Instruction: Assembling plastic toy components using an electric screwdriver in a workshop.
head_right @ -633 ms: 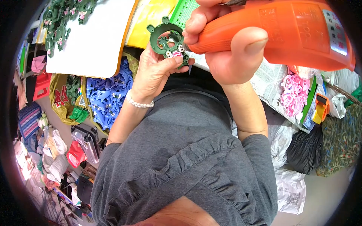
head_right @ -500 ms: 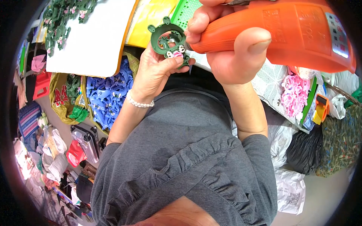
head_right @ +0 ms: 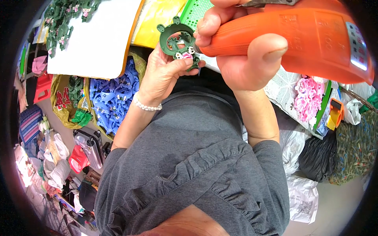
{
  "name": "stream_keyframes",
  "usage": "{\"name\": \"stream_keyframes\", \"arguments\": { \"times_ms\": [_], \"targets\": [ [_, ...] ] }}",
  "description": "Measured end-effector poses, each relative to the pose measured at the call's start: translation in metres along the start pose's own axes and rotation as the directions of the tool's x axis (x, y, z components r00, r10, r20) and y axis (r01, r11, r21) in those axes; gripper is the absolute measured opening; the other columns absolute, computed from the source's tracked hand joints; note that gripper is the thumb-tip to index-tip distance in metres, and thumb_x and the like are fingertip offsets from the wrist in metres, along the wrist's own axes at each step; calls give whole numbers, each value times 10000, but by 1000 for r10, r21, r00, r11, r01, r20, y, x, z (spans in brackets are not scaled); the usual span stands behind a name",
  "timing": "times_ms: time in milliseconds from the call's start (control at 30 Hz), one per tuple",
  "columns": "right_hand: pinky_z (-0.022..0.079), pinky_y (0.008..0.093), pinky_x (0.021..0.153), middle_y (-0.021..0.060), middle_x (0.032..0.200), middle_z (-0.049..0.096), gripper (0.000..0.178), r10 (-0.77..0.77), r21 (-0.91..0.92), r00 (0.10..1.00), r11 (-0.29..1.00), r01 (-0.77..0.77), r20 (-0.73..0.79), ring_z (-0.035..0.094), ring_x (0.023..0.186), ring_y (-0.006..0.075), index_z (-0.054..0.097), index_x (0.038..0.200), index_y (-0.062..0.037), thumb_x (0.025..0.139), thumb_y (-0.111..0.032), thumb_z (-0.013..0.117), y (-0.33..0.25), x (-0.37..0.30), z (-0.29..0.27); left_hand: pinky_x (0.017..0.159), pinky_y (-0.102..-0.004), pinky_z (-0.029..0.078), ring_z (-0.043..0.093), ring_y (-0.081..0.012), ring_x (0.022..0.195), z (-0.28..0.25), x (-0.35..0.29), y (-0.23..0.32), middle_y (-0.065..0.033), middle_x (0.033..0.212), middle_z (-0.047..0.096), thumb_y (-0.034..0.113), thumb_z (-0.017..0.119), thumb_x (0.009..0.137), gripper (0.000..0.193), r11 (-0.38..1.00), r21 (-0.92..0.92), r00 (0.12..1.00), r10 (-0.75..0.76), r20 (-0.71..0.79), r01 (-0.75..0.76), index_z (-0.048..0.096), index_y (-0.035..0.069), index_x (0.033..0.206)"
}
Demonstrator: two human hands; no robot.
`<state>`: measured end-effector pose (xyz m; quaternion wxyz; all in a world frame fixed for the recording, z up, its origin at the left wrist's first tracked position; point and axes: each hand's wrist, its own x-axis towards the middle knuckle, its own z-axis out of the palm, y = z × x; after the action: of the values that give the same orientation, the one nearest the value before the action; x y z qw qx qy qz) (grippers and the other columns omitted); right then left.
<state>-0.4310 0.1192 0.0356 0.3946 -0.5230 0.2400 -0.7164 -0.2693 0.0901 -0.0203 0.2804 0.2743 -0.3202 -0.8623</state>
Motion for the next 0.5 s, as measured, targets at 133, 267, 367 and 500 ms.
{"name": "stream_keyframes", "arguments": {
  "times_ms": [133,267,367,500],
  "targets": [
    [434,367,697,62,828,585,973,-27,-9,999,1000,26,-44,539,696,171,494,1137,15,679,-835,380,1,0,4,631,-269,566,650,-208,784,-2,0,-1,-88,982,585,-23,606,781,512,1000,0,1000,-3,-2,3,364,43,1228],
    [433,365,693,67,813,584,971,-28,-15,999,1000,28,-25,540,686,173,496,1133,15,677,-835,384,3,0,1,621,-269,566,650,-207,777,-3,0,-1,-90,974,590,-20,605,778,490,1000,2,1000,-6,0,6,375,38,1207],
    [429,360,683,65,801,579,966,-4,-27,999,1000,3,-40,529,667,173,498,1131,9,675,-836,387,5,-4,2,613,-270,567,652,-206,768,-2,-1,-2,-89,966,596,-22,603,772,472,1000,-3,1000,-14,-1,14,385,37,1186],
    [423,350,666,59,783,570,944,7,-34,998,999,-9,-62,511,639,172,506,1132,-12,675,-831,397,10,-7,2,608,-272,567,654,-208,763,-2,-1,0,-93,964,598,-24,602,766,465,1000,-1,1000,-28,-10,28,389,37,1175]
  ]
}}
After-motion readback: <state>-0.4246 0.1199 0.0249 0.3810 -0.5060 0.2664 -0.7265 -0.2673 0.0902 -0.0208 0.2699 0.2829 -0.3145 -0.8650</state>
